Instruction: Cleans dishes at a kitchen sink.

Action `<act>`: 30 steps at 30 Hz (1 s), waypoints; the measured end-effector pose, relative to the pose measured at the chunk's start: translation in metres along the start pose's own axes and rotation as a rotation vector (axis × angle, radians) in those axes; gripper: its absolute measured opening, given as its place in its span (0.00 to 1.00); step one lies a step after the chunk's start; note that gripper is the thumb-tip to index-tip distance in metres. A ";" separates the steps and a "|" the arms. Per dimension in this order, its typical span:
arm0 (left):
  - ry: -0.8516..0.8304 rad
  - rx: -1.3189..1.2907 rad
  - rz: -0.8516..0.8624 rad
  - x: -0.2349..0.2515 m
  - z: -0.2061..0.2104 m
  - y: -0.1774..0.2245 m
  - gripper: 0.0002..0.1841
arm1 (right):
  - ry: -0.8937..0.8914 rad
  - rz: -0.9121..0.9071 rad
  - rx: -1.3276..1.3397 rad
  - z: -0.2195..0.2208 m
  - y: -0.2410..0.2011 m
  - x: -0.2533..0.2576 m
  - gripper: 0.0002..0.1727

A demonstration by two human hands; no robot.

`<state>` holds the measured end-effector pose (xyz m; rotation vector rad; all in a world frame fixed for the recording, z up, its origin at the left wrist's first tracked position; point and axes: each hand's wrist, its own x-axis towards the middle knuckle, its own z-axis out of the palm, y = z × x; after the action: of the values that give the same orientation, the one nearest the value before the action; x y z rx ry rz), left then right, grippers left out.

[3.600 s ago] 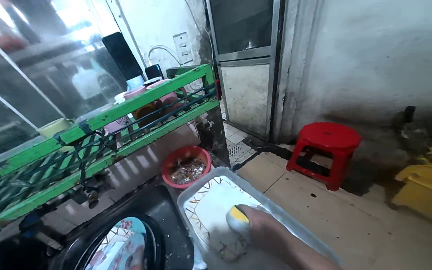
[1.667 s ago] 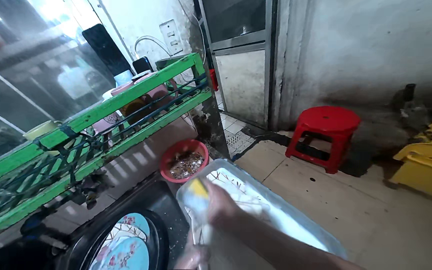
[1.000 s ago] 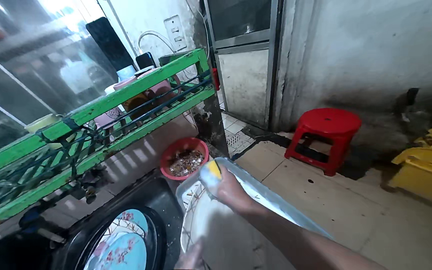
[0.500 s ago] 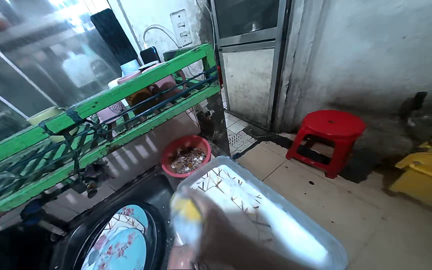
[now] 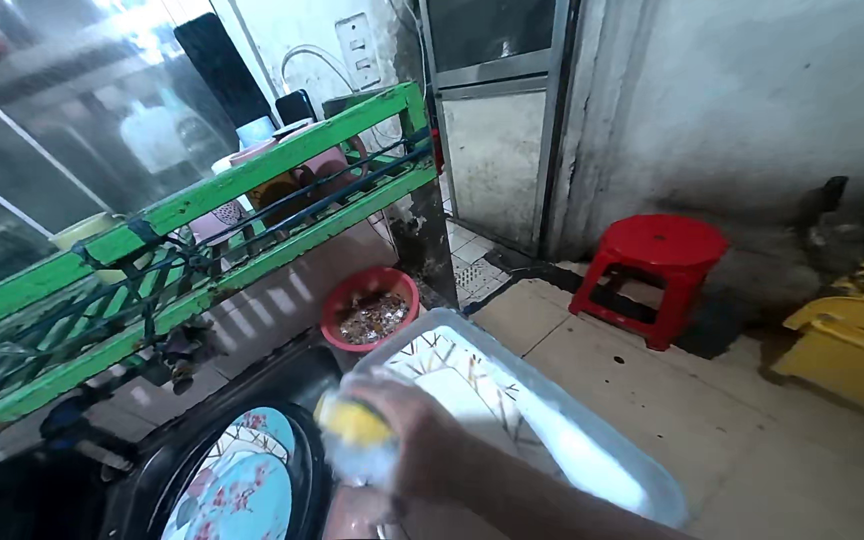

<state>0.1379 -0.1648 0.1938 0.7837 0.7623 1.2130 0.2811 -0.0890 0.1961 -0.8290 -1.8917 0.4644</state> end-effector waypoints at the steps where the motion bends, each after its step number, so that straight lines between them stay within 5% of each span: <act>1: 0.093 0.031 0.016 -0.001 0.007 0.000 0.21 | -0.056 0.180 0.023 -0.009 0.011 0.003 0.39; 4: 0.219 0.098 0.019 -0.001 0.014 -0.003 0.28 | -0.087 0.623 -0.020 -0.028 0.048 0.013 0.44; 5: 0.229 0.113 0.014 0.000 0.015 -0.005 0.29 | -0.093 0.622 -0.024 -0.025 0.044 0.008 0.44; 9: 0.137 0.017 0.056 0.003 0.005 -0.014 0.17 | 0.075 0.127 0.075 0.019 0.004 -0.018 0.40; 13: 0.281 -0.042 0.066 0.002 0.006 -0.005 0.21 | -0.138 0.475 -0.026 -0.019 0.045 0.000 0.43; 15: 0.360 -0.081 0.125 0.008 0.005 0.005 0.20 | -0.215 0.498 -0.151 -0.030 0.061 -0.005 0.41; 17: 0.391 -0.177 0.200 0.019 0.005 0.015 0.14 | -0.134 0.203 -0.227 -0.012 0.048 -0.032 0.35; 20: 0.331 -0.171 0.201 0.028 0.006 0.014 0.23 | -0.103 -0.060 -0.122 0.019 0.011 -0.037 0.31; 26: 0.420 -0.121 0.141 0.018 0.028 0.002 0.20 | -0.258 0.414 -0.270 -0.033 0.062 0.018 0.34; 30: 0.471 -0.167 0.298 0.031 0.010 0.027 0.22 | -0.333 0.237 -0.310 -0.032 0.047 -0.025 0.34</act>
<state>0.1384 -0.1313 0.2194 0.4855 0.9296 1.7413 0.3325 -0.0753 0.1649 -1.2526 -2.2179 0.4834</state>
